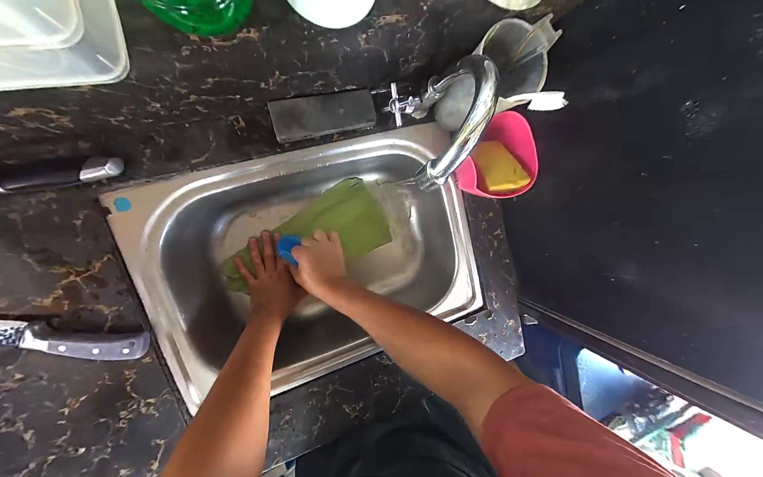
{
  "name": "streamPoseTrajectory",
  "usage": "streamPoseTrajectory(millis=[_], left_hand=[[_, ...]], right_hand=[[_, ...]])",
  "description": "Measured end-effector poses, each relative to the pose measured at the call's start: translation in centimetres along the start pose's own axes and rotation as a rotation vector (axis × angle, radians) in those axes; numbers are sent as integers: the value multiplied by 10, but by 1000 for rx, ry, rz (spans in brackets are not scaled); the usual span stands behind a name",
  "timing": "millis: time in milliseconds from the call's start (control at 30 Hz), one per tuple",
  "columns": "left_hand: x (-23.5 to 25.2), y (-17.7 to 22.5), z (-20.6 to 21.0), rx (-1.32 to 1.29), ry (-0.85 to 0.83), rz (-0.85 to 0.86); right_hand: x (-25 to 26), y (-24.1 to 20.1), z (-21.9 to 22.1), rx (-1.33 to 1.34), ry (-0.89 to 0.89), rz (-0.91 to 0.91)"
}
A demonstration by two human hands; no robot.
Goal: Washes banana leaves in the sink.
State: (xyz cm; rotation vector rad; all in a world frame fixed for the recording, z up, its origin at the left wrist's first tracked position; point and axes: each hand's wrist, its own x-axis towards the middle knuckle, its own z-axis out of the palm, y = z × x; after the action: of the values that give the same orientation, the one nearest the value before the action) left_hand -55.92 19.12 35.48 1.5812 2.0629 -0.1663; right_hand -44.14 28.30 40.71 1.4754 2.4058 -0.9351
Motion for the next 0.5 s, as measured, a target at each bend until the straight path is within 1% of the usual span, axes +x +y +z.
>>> streamPoseTrajectory(millis=[33, 67, 133, 167, 200, 233, 300, 367, 400, 433, 467, 500], left_hand=[[2, 1, -1, 4, -12, -5], [0, 1, 0, 20, -18, -15], [-1, -1, 4, 28, 15, -39], [0, 0, 6, 22, 19, -50], [-2, 0, 7, 25, 16, -54], [0, 0, 7, 35, 23, -50], [1, 0, 5, 47, 24, -36], [-1, -1, 3, 11, -6, -18], [-2, -3, 3, -8, -7, -14], [-1, -4, 1, -19, -7, -15], [-2, -6, 1, -4, -15, -30], [-6, -6, 1, 6, -30, -52]], right_hand=[[1, 14, -5, -3, 3, -3], [0, 38, -16, -17, 63, 27], [0, 95, -44, -64, 205, 159], [3, 114, -58, -104, 247, 218], [1, 120, -64, -143, 277, 260], [1, 113, -67, -154, 300, 282], [-6, 68, -49, -86, 278, 244], [-10, 16, -14, 6, 111, 132], [-9, 4, -2, 28, 31, 71], [-6, 6, -1, 29, -3, 35], [-2, 23, -8, 9, 30, 28], [-1, 48, -23, -13, 81, 66]])
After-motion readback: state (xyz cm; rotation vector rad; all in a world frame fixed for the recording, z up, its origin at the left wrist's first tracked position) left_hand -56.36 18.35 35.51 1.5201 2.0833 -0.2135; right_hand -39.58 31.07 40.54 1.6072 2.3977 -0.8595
